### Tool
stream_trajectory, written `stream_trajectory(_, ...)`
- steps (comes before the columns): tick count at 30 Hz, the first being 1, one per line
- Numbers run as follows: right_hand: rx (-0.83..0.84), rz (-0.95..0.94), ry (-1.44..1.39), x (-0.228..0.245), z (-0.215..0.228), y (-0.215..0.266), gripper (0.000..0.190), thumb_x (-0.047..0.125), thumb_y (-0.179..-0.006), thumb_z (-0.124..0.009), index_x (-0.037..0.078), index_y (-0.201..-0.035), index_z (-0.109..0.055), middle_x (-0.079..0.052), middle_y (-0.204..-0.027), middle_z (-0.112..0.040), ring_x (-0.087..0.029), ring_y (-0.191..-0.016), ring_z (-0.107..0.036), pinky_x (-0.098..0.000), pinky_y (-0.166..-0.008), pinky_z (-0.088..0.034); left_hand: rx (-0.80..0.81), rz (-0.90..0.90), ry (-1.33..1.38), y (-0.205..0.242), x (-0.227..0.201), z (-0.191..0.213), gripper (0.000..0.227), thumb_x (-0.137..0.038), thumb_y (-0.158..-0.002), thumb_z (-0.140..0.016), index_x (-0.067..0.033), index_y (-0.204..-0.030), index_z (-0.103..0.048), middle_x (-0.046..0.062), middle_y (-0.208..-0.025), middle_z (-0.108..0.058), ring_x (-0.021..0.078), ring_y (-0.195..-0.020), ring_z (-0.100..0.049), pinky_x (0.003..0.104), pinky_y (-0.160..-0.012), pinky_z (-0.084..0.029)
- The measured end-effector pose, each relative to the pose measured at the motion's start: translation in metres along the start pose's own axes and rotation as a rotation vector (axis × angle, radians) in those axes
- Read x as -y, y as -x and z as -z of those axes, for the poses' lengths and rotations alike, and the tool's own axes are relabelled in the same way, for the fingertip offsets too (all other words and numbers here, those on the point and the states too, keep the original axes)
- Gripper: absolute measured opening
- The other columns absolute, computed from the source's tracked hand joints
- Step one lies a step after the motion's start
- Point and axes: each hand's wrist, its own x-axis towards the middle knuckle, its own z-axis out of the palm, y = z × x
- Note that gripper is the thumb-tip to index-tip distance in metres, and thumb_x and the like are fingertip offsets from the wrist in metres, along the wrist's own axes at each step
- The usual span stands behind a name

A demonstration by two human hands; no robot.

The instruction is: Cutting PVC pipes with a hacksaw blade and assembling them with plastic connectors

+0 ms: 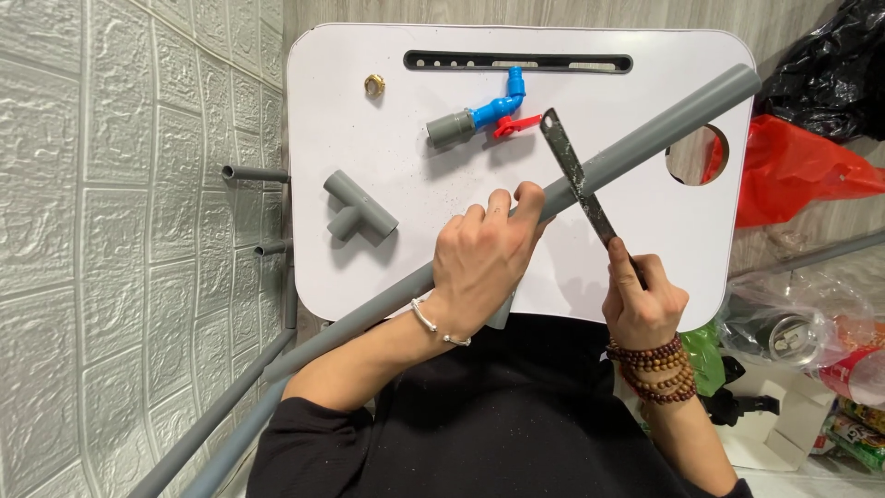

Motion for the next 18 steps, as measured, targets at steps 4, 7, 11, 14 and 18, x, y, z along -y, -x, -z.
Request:
stream_trajectory(4,-0.015,-0.034,-0.046,-0.001,-0.009,0.011,0.038,0.009,-0.108,-0.058,0.007,-0.141,-0.078,-0.009,-0.079,-0.056,-0.028,-0.052,-0.056,-0.0304,-0.052,-0.049,-0.034,0.007,-0.064,0.005,-0.007,-0.006,0.029,-0.042,-0.104,-0.065,-0.0147,-0.108,-0.058,-0.004,-0.072,-0.046,0.0140,-0.053,-0.057,0.027,-0.052,-0.052)
stream_trajectory(7,-0.035,-0.059,-0.079,-0.005,-0.019,0.023,0.039,0.011,-0.109,-0.057,0.006,-0.142,-0.076,-0.009,-0.080,-0.057,-0.026,-0.051,-0.053,-0.0291,-0.050,-0.047,-0.047,0.016,-0.055,0.009,-0.012,-0.008,0.024,-0.035,-0.103,-0.067,-0.0147,-0.113,-0.058,-0.003,-0.076,-0.048,0.0143,-0.055,-0.055,0.027,-0.052,-0.049)
stream_trajectory(11,-0.061,-0.056,-0.115,-0.013,-0.026,0.030,0.039,0.010,-0.108,-0.058,0.005,-0.143,-0.075,-0.011,-0.082,-0.060,-0.025,-0.050,-0.052,-0.0300,-0.048,-0.044,-0.080,0.028,-0.047,0.012,-0.016,-0.010,0.022,-0.022,-0.102,-0.067,-0.0141,-0.120,-0.058,0.000,-0.081,-0.049,0.0158,-0.058,-0.051,0.028,-0.052,-0.045)
stream_trajectory(14,-0.062,-0.068,-0.136,-0.015,-0.030,0.032,0.043,0.009,-0.108,-0.057,0.006,-0.148,-0.071,-0.012,-0.080,-0.059,-0.027,-0.048,-0.050,-0.0316,-0.046,-0.042,-0.088,0.032,-0.054,0.013,-0.019,-0.011,0.022,-0.017,-0.100,-0.066,-0.0143,-0.121,-0.058,0.000,-0.082,-0.049,0.0156,-0.059,-0.050,0.028,-0.052,-0.044)
stream_trajectory(18,-0.062,-0.072,-0.136,-0.008,-0.025,0.027,0.039,0.010,-0.110,-0.057,0.003,-0.144,-0.073,-0.011,-0.082,-0.060,-0.024,-0.047,-0.050,-0.0301,-0.046,-0.042,-0.091,0.034,-0.060,0.010,-0.012,-0.017,0.022,-0.015,-0.099,-0.065,-0.0148,-0.120,-0.059,-0.001,-0.081,-0.047,0.0146,-0.058,-0.049,0.027,-0.052,-0.043)
